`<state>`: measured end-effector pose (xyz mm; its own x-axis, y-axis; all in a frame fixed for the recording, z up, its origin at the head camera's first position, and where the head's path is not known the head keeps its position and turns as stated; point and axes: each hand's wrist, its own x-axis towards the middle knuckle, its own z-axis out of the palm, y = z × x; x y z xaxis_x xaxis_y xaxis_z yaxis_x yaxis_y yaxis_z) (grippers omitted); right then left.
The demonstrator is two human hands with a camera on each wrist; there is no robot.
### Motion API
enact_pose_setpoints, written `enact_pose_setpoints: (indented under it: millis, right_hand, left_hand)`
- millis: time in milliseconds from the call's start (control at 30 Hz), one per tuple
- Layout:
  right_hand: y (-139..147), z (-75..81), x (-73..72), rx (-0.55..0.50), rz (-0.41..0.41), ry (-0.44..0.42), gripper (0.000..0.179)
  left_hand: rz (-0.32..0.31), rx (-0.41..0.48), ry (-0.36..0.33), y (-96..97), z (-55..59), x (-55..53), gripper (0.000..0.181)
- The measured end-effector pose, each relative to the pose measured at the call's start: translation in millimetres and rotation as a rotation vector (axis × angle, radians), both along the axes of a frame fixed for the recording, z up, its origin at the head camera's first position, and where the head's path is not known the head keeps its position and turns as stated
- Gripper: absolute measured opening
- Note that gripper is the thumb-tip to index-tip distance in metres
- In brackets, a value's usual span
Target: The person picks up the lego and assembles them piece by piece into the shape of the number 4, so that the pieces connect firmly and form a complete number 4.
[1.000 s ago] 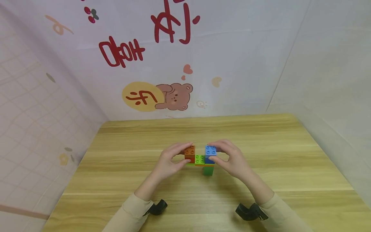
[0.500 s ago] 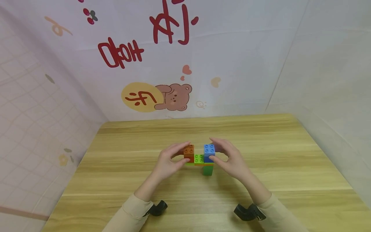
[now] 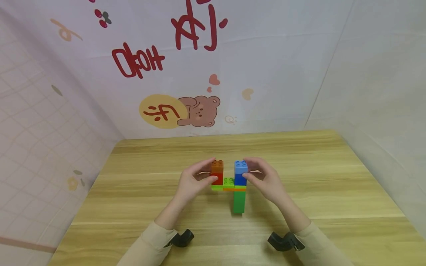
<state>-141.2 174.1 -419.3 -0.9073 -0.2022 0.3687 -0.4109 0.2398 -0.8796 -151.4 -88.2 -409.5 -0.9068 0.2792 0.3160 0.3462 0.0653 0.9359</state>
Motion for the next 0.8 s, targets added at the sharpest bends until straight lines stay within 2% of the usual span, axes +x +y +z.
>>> enact_pose_setpoints:
  millis: [400, 600, 800]
  right_hand:
    - [-2, 1.8, -0.7, 0.043, -0.017, -0.064, 0.038]
    - [-5, -0.2, -1.8, 0.038, -0.02, -0.123, 0.038]
    - [-6, -9.8, -9.8, 0.039, -0.024, -0.178, 0.04]
  left_hand:
    - [-0.003, -0.005, -0.075, -4.0, 0.5, 0.4, 0.049]
    - [0.033, -0.064, -0.107, -4.6, 0.9, -0.9, 0.045]
    - [0.081, -0.141, -0.163, -3.3, -5.1, -9.6, 0.043]
